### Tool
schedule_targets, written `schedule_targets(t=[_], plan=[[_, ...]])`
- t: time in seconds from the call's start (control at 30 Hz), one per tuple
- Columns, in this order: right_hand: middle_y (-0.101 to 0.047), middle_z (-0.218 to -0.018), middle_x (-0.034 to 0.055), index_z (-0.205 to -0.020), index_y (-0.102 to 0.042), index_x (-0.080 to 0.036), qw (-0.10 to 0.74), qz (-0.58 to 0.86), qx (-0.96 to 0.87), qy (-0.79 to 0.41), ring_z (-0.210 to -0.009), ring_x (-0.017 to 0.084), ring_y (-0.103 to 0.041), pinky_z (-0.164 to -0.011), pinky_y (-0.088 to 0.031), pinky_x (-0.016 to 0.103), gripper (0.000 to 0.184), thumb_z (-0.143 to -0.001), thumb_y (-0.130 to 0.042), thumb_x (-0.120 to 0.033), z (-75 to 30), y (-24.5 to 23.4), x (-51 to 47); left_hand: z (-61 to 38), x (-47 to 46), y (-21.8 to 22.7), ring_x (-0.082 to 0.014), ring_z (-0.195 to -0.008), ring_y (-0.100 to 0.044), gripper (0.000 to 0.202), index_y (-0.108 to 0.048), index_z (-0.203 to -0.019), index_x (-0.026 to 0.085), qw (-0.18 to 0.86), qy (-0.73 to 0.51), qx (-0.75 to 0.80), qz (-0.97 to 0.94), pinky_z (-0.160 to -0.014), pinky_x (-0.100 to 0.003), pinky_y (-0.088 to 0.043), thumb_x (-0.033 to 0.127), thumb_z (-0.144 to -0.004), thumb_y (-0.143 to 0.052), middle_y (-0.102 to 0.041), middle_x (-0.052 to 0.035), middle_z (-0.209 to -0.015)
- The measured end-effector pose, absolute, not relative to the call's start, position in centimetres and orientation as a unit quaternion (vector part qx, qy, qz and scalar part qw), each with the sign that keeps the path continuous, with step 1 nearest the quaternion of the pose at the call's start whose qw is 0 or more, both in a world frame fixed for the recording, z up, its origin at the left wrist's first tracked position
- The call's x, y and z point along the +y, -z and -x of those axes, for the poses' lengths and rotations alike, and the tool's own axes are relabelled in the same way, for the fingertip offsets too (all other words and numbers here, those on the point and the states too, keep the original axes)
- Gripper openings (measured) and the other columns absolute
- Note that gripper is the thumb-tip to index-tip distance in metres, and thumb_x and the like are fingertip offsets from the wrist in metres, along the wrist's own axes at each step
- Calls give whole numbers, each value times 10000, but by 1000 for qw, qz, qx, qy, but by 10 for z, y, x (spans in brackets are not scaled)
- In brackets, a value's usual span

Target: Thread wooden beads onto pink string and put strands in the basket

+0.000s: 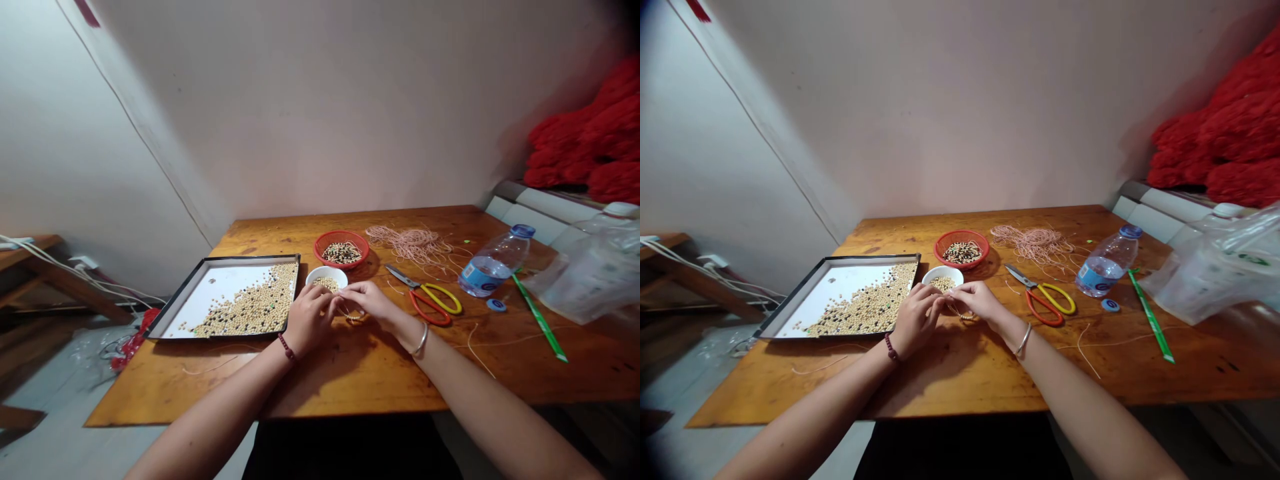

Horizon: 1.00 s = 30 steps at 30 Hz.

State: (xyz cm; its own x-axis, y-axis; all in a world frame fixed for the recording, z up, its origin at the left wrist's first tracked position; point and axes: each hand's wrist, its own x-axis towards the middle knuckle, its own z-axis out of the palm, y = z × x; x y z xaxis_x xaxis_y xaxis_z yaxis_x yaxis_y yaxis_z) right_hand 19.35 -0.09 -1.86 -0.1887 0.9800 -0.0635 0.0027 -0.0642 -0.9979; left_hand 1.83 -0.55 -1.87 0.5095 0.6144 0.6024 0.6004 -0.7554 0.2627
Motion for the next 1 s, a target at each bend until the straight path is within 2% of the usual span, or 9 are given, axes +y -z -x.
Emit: schedule_targets(t=[0.17, 0.3, 0.37, 0.5, 0.67, 0.87, 1.0], plan=[[-536, -506, -12, -708, -706, -98, 433, 447, -538, -569, -461, 64, -360, -461, -254, 229, 399, -653, -695, -493, -193, 17, -1, -22, -1, 23, -182, -823, -545, 127, -681, -832, 217, 48, -373, 371, -849, -751, -326, -459, 327, -844, -617, -643, -28, -814], [-625, -599, 25, -720, -722, -102, 435, 448, -545, -560, -541, 98, -467, -530, -340, 237, 382, -659, -696, -478, -192, 20, 0, -22, 0, 20, -172, -815, -567, 100, -645, -780, 199, 104, -388, 392, -827, -749, -316, -466, 294, -812, -651, -636, -22, -810], [-669, -675, 49, -730, -733, -110, 442, 446, -558, -543, -607, 126, -526, -592, -383, 253, 355, -682, -688, -459, -192, 23, 1, -22, 1, 19, -162, -812, -579, 109, -628, -839, 190, 127, -402, 404, -811, -737, -301, -479, 282, -793, -664, -644, -27, -864], [-696, -742, 68, -764, -749, -125, 444, 438, -590, -513, -704, 169, -587, -664, -417, 277, 329, -706, -685, -442, -193, 25, 1, -22, 4, 24, -150, -821, -618, 311, -605, -1073, 196, 180, -411, 407, -796, -684, -262, -505, 280, -779, -665, -661, -59, -1025], [-664, -684, 48, -748, -742, -122, 433, 434, -596, -518, -641, 142, -548, -600, -385, 253, 326, -718, -675, -439, -193, 24, 0, -22, 2, 26, -131, -727, -632, 192, -676, -950, 193, 233, -362, 416, -801, -610, -219, -480, 330, -851, -583, -706, -33, -870], [-584, -590, 2, -800, -741, -131, 413, 432, -569, -565, -498, 71, -387, -477, -251, 222, 339, -717, -683, -454, -194, 24, -1, -22, 0, 23, -132, -705, -599, 166, -665, -890, 192, 169, -350, 425, -818, -647, -239, -460, 326, -859, -572, -690, -17, -809], [-634, -684, 30, -834, -737, -134, 416, 426, -517, -614, -538, 75, -431, -472, -241, 216, 342, -700, -703, -447, -193, 21, -5, -21, 3, 25, -140, -709, -585, 112, -650, -854, 191, 116, -354, 416, -829, -661, -255, -459, 297, -832, -620, -677, -14, -791]])
